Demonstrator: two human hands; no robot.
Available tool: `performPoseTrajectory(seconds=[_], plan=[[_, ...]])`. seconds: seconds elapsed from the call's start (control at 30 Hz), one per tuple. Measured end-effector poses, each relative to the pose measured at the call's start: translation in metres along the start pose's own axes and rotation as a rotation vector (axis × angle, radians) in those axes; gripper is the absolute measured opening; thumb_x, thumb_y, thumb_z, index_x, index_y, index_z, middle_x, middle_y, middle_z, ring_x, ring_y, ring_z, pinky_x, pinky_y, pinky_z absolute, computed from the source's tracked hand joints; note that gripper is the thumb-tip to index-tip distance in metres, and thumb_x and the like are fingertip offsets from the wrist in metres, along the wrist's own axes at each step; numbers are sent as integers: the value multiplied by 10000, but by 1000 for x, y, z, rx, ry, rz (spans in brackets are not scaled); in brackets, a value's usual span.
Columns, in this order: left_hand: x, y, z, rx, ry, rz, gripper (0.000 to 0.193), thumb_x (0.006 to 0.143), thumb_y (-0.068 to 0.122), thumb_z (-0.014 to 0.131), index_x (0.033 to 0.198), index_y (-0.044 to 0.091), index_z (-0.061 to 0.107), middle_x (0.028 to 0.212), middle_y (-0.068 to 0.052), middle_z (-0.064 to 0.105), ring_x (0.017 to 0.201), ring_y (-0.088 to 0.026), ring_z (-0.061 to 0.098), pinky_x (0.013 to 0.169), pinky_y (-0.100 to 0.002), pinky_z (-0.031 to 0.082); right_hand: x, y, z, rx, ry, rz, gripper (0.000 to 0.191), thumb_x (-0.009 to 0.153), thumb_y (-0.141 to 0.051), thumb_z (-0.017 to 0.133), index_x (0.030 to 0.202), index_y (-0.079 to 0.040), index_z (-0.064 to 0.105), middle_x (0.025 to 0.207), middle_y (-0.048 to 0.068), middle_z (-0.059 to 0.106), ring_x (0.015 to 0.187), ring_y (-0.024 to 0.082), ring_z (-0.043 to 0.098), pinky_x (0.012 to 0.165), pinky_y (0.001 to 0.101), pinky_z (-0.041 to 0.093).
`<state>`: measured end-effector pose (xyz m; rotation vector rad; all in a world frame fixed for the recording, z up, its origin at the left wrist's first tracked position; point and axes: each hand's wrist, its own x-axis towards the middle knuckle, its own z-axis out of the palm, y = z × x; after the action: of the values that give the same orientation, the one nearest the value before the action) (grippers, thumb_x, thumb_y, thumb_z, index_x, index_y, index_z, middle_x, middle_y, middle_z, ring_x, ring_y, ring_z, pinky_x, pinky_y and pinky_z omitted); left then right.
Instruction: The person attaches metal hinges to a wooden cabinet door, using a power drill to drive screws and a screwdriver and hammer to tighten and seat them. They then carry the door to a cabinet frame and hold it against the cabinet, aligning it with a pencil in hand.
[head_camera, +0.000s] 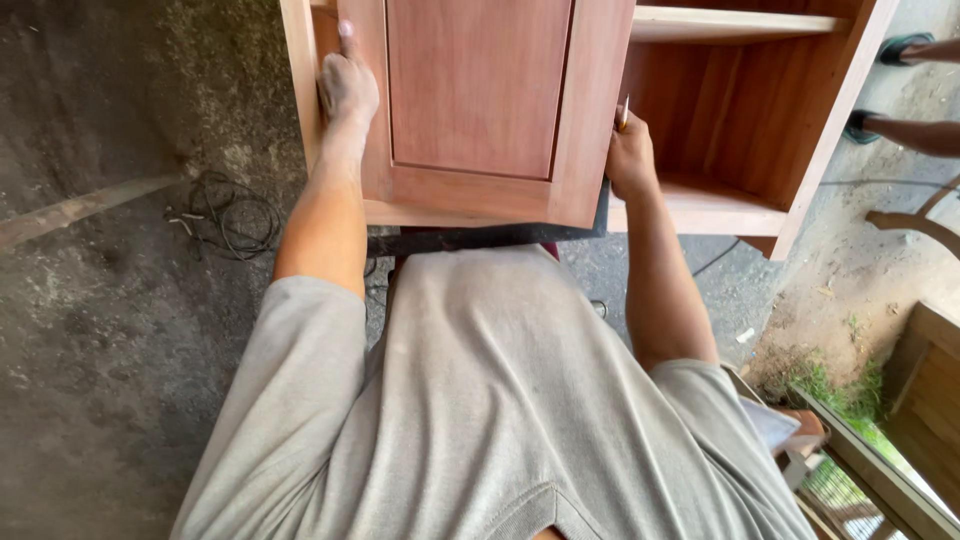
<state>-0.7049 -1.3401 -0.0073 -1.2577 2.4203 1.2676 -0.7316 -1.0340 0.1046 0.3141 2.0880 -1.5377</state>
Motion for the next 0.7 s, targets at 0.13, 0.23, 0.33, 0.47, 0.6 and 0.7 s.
performPoseTrajectory(seconds=[0.13,0.23,0.33,0.47,0.6,0.7], plan=[[4,0,2,88,25,-31,795,954,794,164,484,165,294,419,14,372,409,-164,418,413,-439,353,2,15,-30,-301,272,-232,120,1027,-85,675,971,21,675,806,31,622,785,89,512,709,309,481],[4,-4,8,58,2,-55,737,987,786,167,560,194,264,490,32,348,451,-148,382,424,-436,329,0,31,-81,-278,374,-201,138,1046,-101,674,969,9,704,782,-19,595,766,75,482,683,278,434],[5,-8,11,78,-6,-80,724,994,775,149,567,204,272,506,43,351,456,-150,364,434,-442,287,0,48,-131,-197,408,-313,139,1067,-52,653,952,13,699,846,-53,579,819,72,490,737,263,425],[5,-10,12,127,24,-45,749,984,780,150,558,178,283,485,5,363,445,-163,382,422,-443,314,3,64,-168,-214,473,-193,302,1133,-112,613,845,-30,575,785,-43,492,730,72,395,644,274,338],[4,-10,12,163,103,83,830,983,769,160,487,148,401,422,-17,469,426,-193,494,443,-439,394,13,65,-175,-176,486,-110,246,1080,-114,590,842,-72,636,729,-68,478,665,40,381,582,268,300],[3,-9,14,153,49,-18,798,1002,750,177,572,122,419,488,-65,486,480,-230,517,478,-507,440,21,62,-177,20,413,-174,218,1097,-105,610,891,-44,645,760,-67,491,683,62,365,607,287,274]])
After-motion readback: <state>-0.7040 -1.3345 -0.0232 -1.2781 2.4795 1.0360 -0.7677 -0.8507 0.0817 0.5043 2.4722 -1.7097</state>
